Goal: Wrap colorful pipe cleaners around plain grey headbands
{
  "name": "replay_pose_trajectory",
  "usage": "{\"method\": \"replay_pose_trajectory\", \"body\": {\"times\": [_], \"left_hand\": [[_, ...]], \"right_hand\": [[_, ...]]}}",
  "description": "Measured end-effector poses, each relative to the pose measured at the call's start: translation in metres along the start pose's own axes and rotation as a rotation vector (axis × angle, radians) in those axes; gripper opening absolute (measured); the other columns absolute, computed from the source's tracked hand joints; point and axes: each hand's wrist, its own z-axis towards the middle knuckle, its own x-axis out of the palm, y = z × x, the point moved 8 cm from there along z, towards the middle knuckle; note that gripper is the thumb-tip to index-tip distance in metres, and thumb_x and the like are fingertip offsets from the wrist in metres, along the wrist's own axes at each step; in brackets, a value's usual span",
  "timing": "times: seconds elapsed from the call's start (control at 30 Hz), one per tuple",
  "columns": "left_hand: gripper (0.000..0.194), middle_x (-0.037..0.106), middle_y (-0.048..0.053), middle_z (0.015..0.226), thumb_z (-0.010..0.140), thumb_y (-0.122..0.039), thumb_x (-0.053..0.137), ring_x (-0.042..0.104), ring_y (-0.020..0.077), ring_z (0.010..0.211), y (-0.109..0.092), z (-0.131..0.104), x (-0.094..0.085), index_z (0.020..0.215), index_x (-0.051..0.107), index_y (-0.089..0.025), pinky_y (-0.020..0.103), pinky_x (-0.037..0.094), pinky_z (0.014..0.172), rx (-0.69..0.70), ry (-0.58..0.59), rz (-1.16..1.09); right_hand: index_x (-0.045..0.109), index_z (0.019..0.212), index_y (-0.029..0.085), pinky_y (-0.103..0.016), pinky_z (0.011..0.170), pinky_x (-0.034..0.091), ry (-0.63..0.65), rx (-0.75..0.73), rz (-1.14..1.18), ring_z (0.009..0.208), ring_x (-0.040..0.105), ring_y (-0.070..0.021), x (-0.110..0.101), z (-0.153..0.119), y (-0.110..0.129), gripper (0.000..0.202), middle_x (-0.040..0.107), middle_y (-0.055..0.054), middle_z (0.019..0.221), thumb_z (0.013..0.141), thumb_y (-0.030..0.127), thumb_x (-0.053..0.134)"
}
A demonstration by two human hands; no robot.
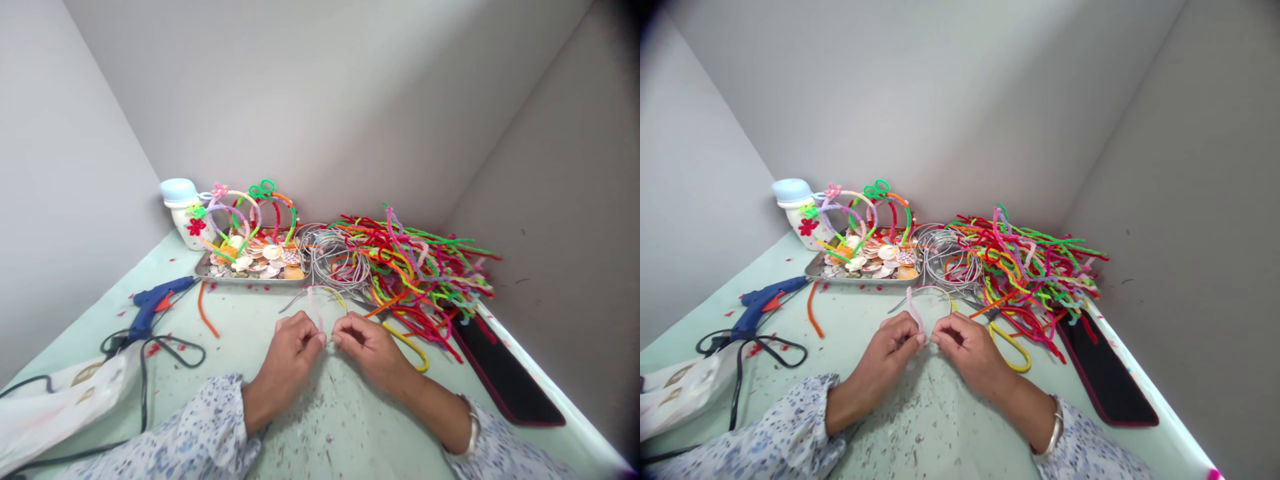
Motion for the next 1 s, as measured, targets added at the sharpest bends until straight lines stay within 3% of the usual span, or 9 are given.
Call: {"method": "replay_pose_trajectory", "body": {"times": [0.43,0.57,0.67,0.83,1.0], "left_hand": [[0.028,0.048,-0.002,0.063,0.083,-0.022,0.051,0.048,0.0156,0.067,0.006,0.001,0.005,0.057,0.043,-0.019,0.029,0.036,0.067,-0.080,0.054,0.050],[0.026,0.052,-0.001,0.067,0.086,-0.026,0.051,0.049,0.0166,0.070,0.004,0.000,0.003,0.062,0.050,-0.018,0.031,0.036,0.070,-0.068,0.037,0.087],[0.017,0.057,0.001,0.078,0.088,-0.027,0.051,0.052,0.0186,0.078,0.001,-0.002,-0.005,0.075,0.058,-0.019,0.032,0.037,0.074,-0.062,-0.041,0.091],[0.008,0.057,0.004,0.094,0.087,-0.019,0.054,0.051,0.0206,0.094,-0.017,-0.009,-0.018,0.093,0.059,-0.021,0.036,0.037,0.085,0.091,-0.192,0.124],[0.014,0.059,0.002,0.089,0.080,-0.012,0.063,0.053,0.0200,0.090,-0.027,-0.011,-0.012,0.090,0.060,-0.021,0.037,0.034,0.086,0.225,-0.167,0.223]], "right_hand": [[0.062,0.078,0.021,-0.024,0.064,0.038,0.019,-0.027,-0.063,0.068,0.050,-0.0131,0.001,0.000,0.002,0.010,0.053,0.002,0.072,0.087,0.023,0.058],[0.061,0.079,0.020,-0.024,0.061,0.038,0.015,0.049,0.023,0.066,0.048,-0.0128,0.002,0.001,-0.007,0.011,0.053,0.002,0.072,0.087,0.027,0.058],[0.060,0.080,0.019,-0.023,0.058,0.038,0.014,0.149,0.139,0.062,0.048,-0.0121,0.004,0.001,-0.017,0.013,0.052,0.003,0.066,0.086,0.030,0.058],[0.059,0.082,0.018,-0.023,0.057,0.040,-0.009,0.241,0.263,0.057,0.051,-0.0115,0.002,0.002,-0.025,0.017,0.055,0.004,0.061,0.087,0.034,0.057],[0.060,0.082,0.018,-0.023,0.055,0.039,-0.014,0.274,0.283,0.055,0.051,-0.0110,0.001,0.002,-0.027,0.018,0.056,0.004,0.059,0.086,0.035,0.058]]}}
